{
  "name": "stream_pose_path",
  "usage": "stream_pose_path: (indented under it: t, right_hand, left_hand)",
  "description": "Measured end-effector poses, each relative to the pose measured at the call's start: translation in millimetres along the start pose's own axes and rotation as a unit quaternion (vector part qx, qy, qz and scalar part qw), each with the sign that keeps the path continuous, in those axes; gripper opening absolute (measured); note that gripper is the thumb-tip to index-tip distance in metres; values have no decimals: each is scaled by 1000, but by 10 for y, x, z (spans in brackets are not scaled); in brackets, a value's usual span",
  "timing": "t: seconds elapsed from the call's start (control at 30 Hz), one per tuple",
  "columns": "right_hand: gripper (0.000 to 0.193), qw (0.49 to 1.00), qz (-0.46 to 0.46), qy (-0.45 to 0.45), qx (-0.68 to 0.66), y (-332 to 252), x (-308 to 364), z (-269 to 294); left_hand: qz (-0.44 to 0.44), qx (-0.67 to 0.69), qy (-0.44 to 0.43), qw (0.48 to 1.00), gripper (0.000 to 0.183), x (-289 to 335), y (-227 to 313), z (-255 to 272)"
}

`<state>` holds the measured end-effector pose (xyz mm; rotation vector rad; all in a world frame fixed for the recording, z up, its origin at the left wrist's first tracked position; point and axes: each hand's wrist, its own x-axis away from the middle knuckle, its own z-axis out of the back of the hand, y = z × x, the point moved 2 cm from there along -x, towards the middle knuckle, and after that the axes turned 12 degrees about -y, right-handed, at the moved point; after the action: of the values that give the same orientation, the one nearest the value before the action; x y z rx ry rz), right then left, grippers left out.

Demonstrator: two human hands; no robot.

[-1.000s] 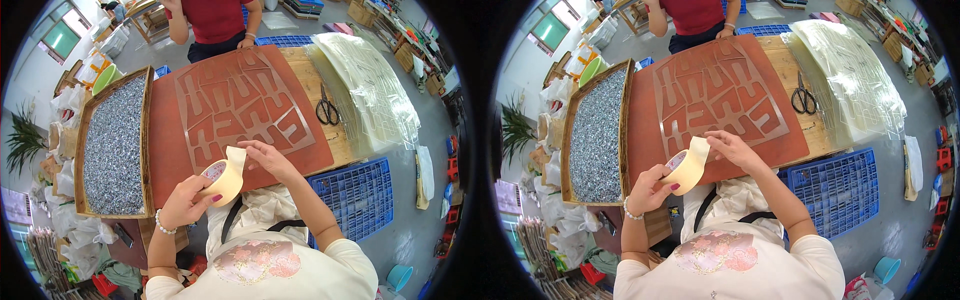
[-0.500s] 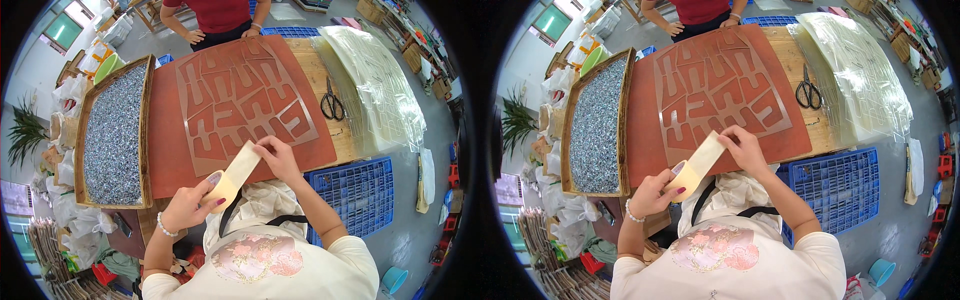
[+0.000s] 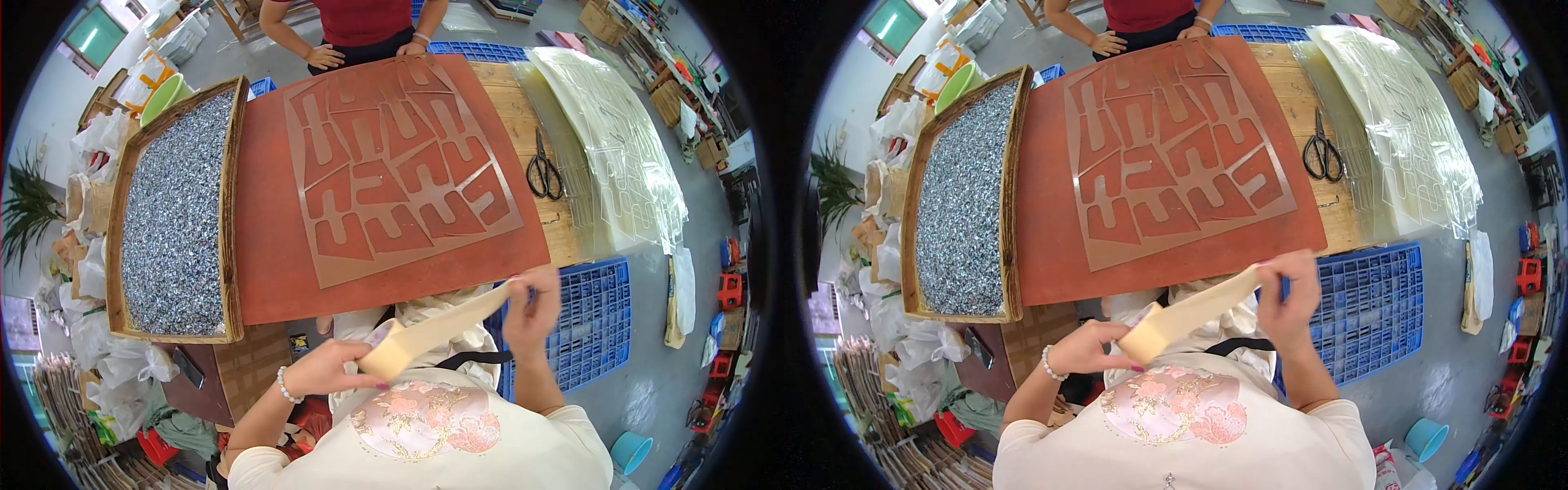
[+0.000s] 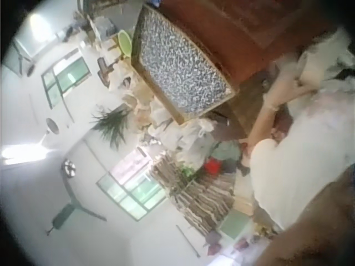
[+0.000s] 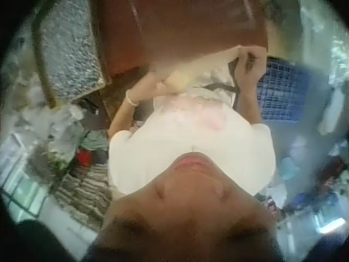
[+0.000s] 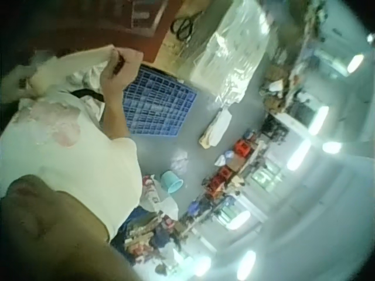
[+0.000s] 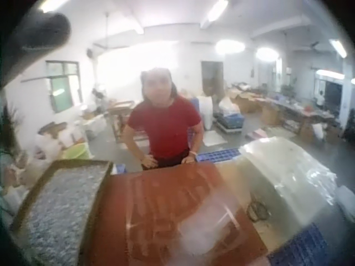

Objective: Applying masking tape to a shoe component and trimming the excess with scissors.

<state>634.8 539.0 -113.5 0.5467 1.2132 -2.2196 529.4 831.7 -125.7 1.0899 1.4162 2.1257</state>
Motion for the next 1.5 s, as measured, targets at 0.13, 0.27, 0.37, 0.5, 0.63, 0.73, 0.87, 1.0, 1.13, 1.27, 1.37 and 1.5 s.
stream_pose_path:
  t: [0.13,0.27,0.37,0.5,0.63,0.73,0.87,1.0,1.13,1.27,1.37,1.5]
  right_hand:
    - [11,994,79,41,64,-80,-221,249]
    - [17,971,131,182,81,-190,-338,304]
    - [21,936,169,276,142,-278,-371,429]
    - [24,915,243,255,197,-367,-287,671]
    - [26,915,180,316,176,-311,-360,747]
    - [28,910,209,330,137,-270,-341,827]
    - [27,907,226,325,141,-281,-372,846]
    - [28,924,184,318,108,-256,-375,776]
    - [23,973,167,151,44,-207,-253,582]
    - [15,993,44,61,-92,-150,-84,51]
    - [11,986,-69,-30,-149,-16,91,-358]
    - [12,940,-250,-143,-182,252,506,-828]
  left_hand:
    - [-155,-231,123,953,35,-175,22,-118]
    - [-252,-275,149,916,34,-410,-36,-236]
    - [-211,-237,179,931,33,-510,-21,-268]
    - [-16,-81,183,980,31,-485,-113,-179]
    - [-158,-26,88,983,29,-484,-263,-249]
    - [-189,-25,85,978,30,-602,-240,-415]
    - [-202,-97,159,962,32,-666,-189,-452]
    - [-160,-149,293,931,33,-513,-287,-211]
    - [-87,-245,430,865,29,-171,-306,180]
    - [14,-348,416,840,23,209,-345,494]
    - [93,-424,349,830,18,449,-371,613]
    - [183,-505,279,796,14,585,-402,666]
